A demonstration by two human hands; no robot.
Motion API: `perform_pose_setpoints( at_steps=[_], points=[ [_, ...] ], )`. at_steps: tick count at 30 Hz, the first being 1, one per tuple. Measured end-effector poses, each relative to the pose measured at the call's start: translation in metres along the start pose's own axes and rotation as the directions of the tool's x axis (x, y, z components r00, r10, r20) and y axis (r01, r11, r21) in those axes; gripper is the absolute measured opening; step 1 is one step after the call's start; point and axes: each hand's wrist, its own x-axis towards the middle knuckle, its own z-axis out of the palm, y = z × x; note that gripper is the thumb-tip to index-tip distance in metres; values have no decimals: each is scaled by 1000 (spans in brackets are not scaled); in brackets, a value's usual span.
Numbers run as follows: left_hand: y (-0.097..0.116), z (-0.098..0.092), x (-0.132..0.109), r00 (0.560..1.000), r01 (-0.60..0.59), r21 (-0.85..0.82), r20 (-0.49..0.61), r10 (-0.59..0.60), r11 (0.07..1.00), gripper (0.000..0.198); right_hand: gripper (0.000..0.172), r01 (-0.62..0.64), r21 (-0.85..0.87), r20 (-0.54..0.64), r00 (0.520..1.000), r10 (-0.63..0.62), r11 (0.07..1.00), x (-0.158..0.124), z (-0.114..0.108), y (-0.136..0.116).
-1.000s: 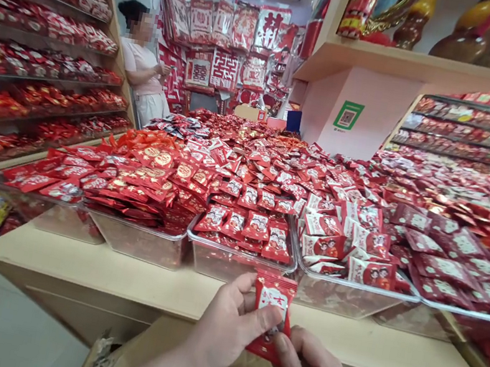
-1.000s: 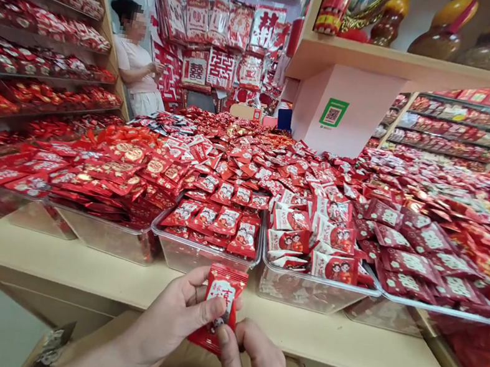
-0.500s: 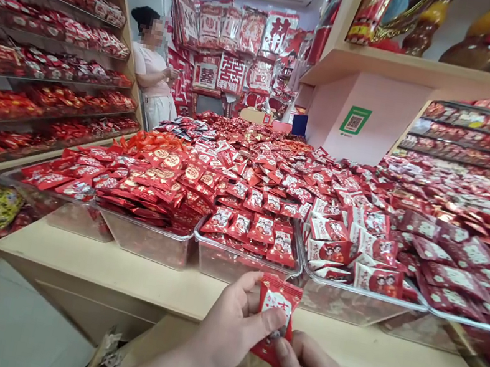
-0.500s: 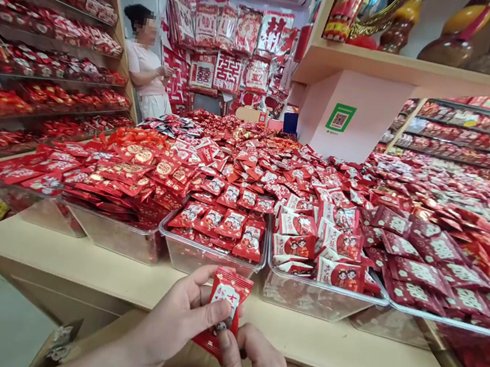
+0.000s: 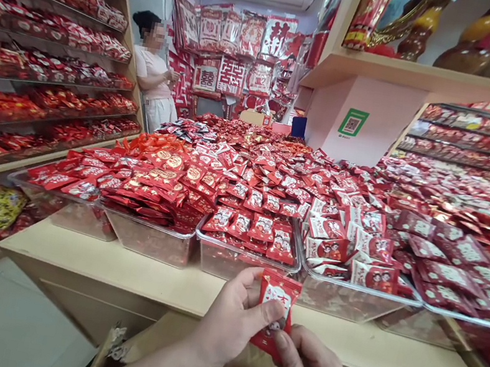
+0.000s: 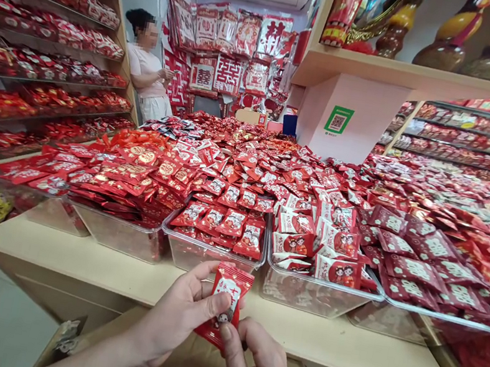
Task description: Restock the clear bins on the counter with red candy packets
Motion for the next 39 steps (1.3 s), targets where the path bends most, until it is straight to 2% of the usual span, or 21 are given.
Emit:
perform_pose_setpoints(
  at_steps=[5,12,16,18,21,23,25,26,28,30,32,34,36,39],
  points=[
    [3,0,0,998,29,23,48,-30,999,38,31,-4,17,-33,999,4,1000,-1,2,-1],
    [1,-3,2,999,19,39,38,-21,999,45,33,-20,40,-89,996,24,999,2,4,-2],
    [4,-3,2,996,13,117,81,-23,993,30,33,-34,50,-66,997,37,998,1,4,-3],
    [5,-4,1,995,-14,141,99,0,990,35,33,-47,52,-70,996,51,998,-1,5,0],
    [11,-8,1,992,-114,206,69,102,972,62,32,-52,42,-98,994,56,998,-1,6,5],
    [19,-15,1,981,-193,329,34,193,924,61,20,19,3,-167,986,-18,1000,2,6,6],
    [32,-24,4,965,-235,487,11,263,841,46,12,157,-102,-225,958,-177,982,10,4,2],
    [40,-30,6,956,-243,571,6,292,784,38,17,239,-178,-219,936,-275,955,15,4,-3],
    [60,-41,13,933,-250,736,11,359,629,29,20,373,-316,-117,897,-426,872,29,2,-14],
    [83,-50,24,908,-236,887,56,416,397,29,15,447,-376,-17,873,-488,812,46,1,-26],
    [104,-53,38,900,-189,975,123,417,120,34,9,474,-397,18,860,-510,786,64,-1,-34],
    [119,-52,54,914,-147,986,167,370,-82,39,8,471,-442,24,857,-515,763,83,-1,-37],
    [128,-48,68,931,-133,976,183,315,-175,38,8,421,-532,44,880,-473,735,100,0,-34],
    [131,-44,85,959,-121,955,182,216,-269,25,8,300,-666,81,939,-334,683,120,3,-27]
  ],
)
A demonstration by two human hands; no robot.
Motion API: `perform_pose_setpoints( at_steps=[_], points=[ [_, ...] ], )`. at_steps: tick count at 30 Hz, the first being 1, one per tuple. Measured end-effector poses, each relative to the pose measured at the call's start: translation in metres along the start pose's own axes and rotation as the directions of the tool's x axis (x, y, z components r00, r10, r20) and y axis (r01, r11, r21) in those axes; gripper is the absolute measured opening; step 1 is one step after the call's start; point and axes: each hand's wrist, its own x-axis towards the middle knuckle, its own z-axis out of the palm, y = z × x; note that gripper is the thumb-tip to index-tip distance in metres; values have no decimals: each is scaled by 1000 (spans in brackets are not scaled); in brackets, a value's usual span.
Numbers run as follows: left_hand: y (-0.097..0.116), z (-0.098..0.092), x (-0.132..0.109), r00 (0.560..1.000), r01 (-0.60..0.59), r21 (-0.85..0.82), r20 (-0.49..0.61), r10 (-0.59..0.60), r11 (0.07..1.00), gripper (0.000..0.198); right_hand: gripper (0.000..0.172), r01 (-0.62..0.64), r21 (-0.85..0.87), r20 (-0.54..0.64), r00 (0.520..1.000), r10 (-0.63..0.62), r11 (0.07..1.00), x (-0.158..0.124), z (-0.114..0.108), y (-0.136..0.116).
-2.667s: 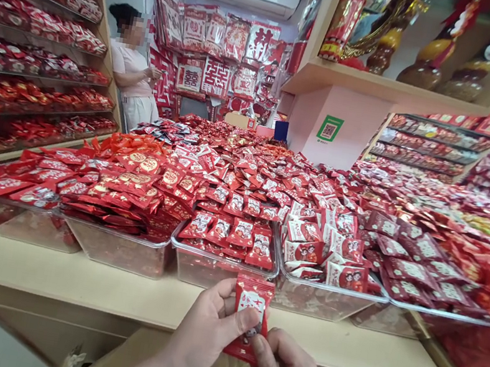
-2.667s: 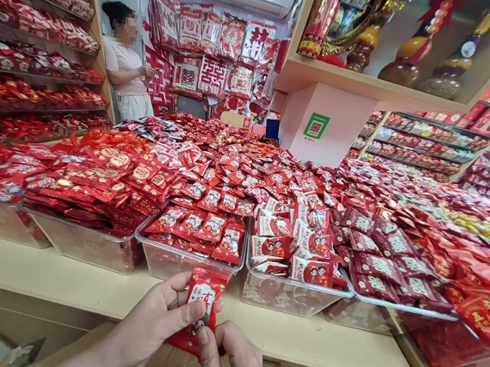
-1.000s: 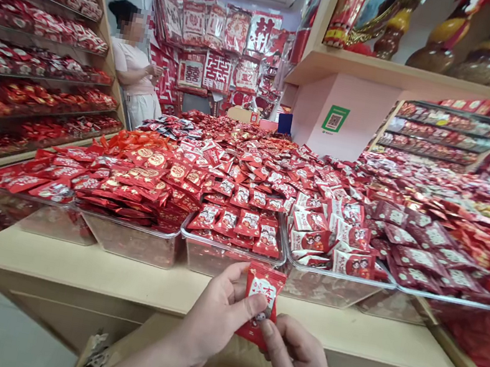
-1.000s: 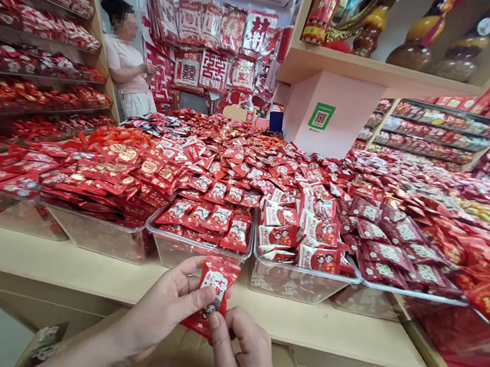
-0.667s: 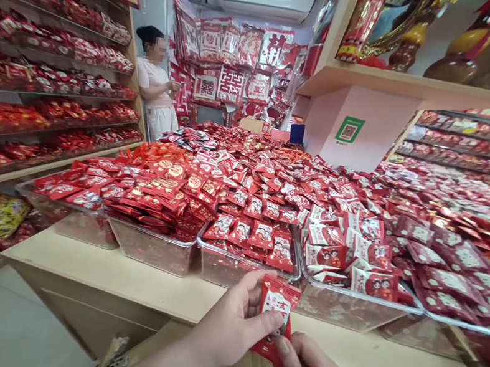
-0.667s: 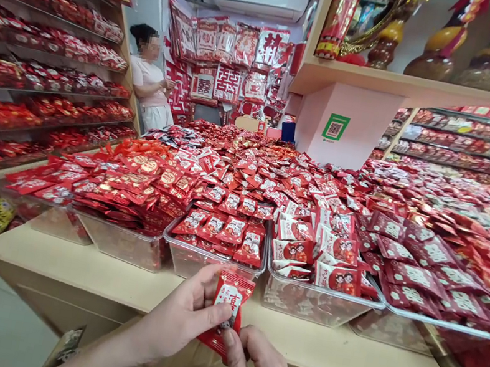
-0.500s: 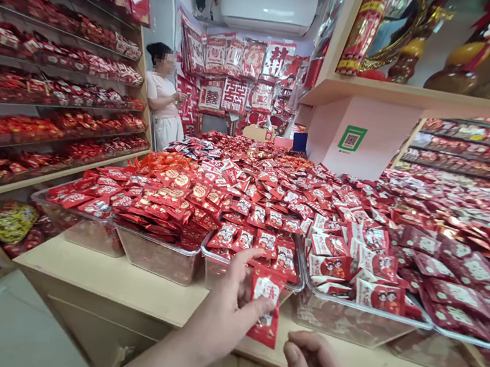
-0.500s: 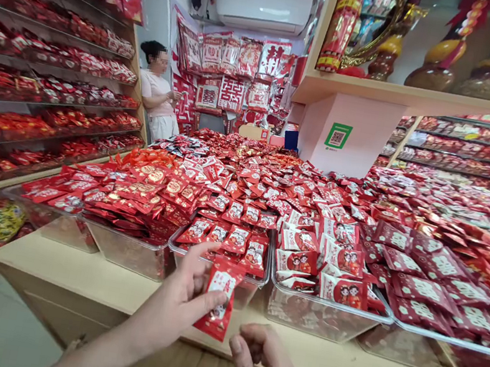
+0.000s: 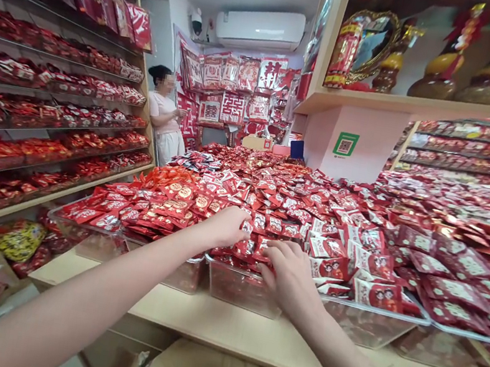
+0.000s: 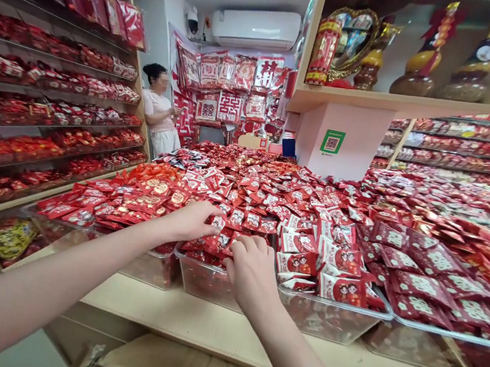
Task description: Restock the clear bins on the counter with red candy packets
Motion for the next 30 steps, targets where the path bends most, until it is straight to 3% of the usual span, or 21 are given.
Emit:
perform_pose_setpoints(
  at_steps=[5,10,14,20,23,26,30],
  points=[
    [1,2,6,993,10,193,117,-33,981,12,5,-59,-75,83,994,65,995,13,9,4],
    [0,3,-4,998,-27,341,63,5,940,13,6,-47,-83,127,990,57,995,18,10,6],
    [-9,12,-14,995,-96,374,68,76,922,22,10,-39,-75,139,989,49,996,20,11,9],
    [-18,24,-18,994,-109,413,23,109,904,43,9,-32,-59,110,993,39,998,17,4,8],
    [-17,25,-17,993,-113,427,24,113,897,43,10,5,-9,29,1000,-5,1000,4,-6,2],
    [-16,26,-16,991,-125,462,20,130,878,44,15,130,190,-40,991,-125,973,-27,-16,-10],
    [-11,22,-16,986,-148,536,11,169,831,46,13,191,396,164,948,-274,898,-87,-28,-31]
  ],
)
